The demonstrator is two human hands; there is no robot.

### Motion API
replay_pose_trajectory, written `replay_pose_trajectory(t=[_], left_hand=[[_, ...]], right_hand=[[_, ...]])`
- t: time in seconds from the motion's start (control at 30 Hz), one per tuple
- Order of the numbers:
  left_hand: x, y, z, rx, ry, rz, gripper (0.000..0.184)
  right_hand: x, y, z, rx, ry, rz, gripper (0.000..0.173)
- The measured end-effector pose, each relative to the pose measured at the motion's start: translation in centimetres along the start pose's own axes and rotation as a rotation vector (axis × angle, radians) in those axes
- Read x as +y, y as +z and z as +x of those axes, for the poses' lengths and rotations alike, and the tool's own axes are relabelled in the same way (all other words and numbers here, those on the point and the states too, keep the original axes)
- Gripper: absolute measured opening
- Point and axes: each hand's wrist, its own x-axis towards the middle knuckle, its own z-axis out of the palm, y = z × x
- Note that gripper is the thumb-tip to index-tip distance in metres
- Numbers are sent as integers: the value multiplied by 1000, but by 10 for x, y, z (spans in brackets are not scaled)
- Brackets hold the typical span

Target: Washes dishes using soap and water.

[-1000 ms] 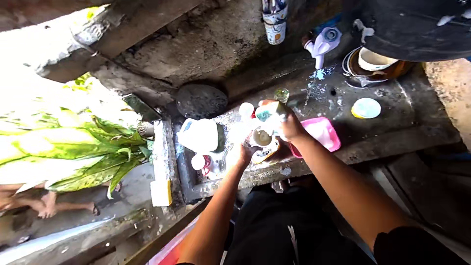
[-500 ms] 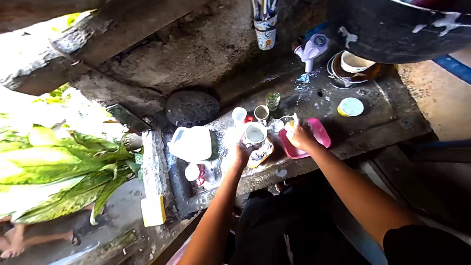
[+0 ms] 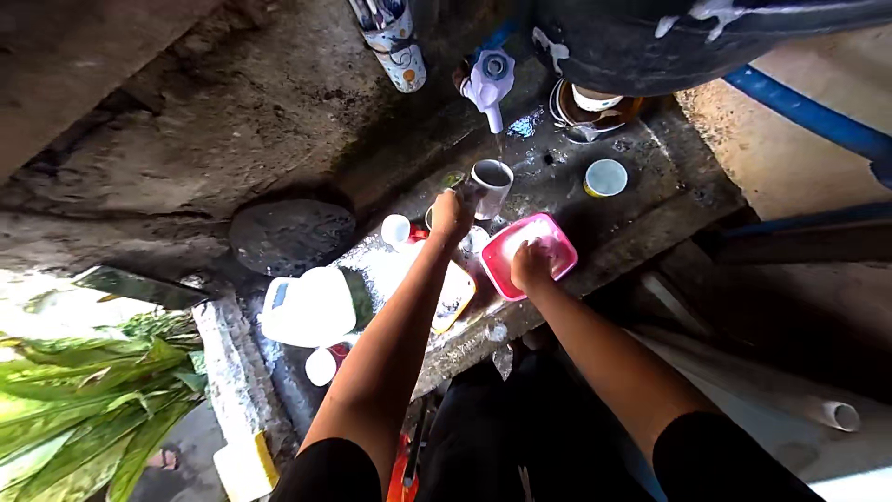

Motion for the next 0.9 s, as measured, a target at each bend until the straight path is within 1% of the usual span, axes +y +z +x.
replay_pose_trajectory(t=[0.07,0.1,0.13,0.2,0.23,0.27,0.3,0.37,0.4,0.43,0.47,0.5,0.57,0.63,0.67,0.7,0.77,0.8,0.83,0.87,0.9], left_hand=[[2,7,9,72,106,-162,43],[9,5,8,80,122,-164,44],[23,-4,4,72,107,-82,43],[58,-25,-8,-1,50,222,38],[74,-32,-10,-45,40,388,33],[84,-34,-11,-76,57,534,26],[92,-33,-11,-109,78,658,20],[97,-29,-13,-205,44,832,13],[95,-30,-15,-246,33,891,11],[90,-33,-20,-278,43,932,11],[81,-36,-26,-313,51,957,13],[74,-42,-33,-354,43,969,16],[63,-58,-47,-404,-25,974,22],[44,-73,-63,-368,-121,938,27],[30,-80,-70,-333,-166,905,27],[16,-86,-74,-293,-208,855,27],[-15,-96,-84,-213,-281,737,30],[-29,-99,-89,-179,-319,685,33],[-41,-100,-96,-144,-354,637,36],[-51,-100,-104,-106,-382,590,36],[-59,-98,-112,-72,-401,549,35]], right_hand=[[3,4,5,35,-21,-32,66],[4,8,9,47,-60,-70,65],[4,11,12,44,-106,-107,64],[4,13,14,31,-175,-124,58],[4,12,14,28,-164,-96,57],[3,12,13,19,-125,-56,60],[2,12,12,2,-78,-29,65],[-4,15,9,-51,-29,-41,68],[-6,14,10,-87,-37,-46,64],[-6,12,13,-125,-71,-10,56],[-1,11,20,-163,-115,87,46],[6,9,28,-229,-132,256,41],[26,4,41,-385,-67,786,39],[39,-10,35,-513,18,1324,33],[40,-24,28,-545,32,1539,32],[37,-41,21,-537,36,1704,31],[24,-65,17,-466,9,1929,34],[16,-74,23,-474,-71,1997,40],[8,-82,34,-507,-209,2042,44],[-3,-92,44,-502,-321,2051,46],[-16,-103,50,-448,-373,2056,45]])
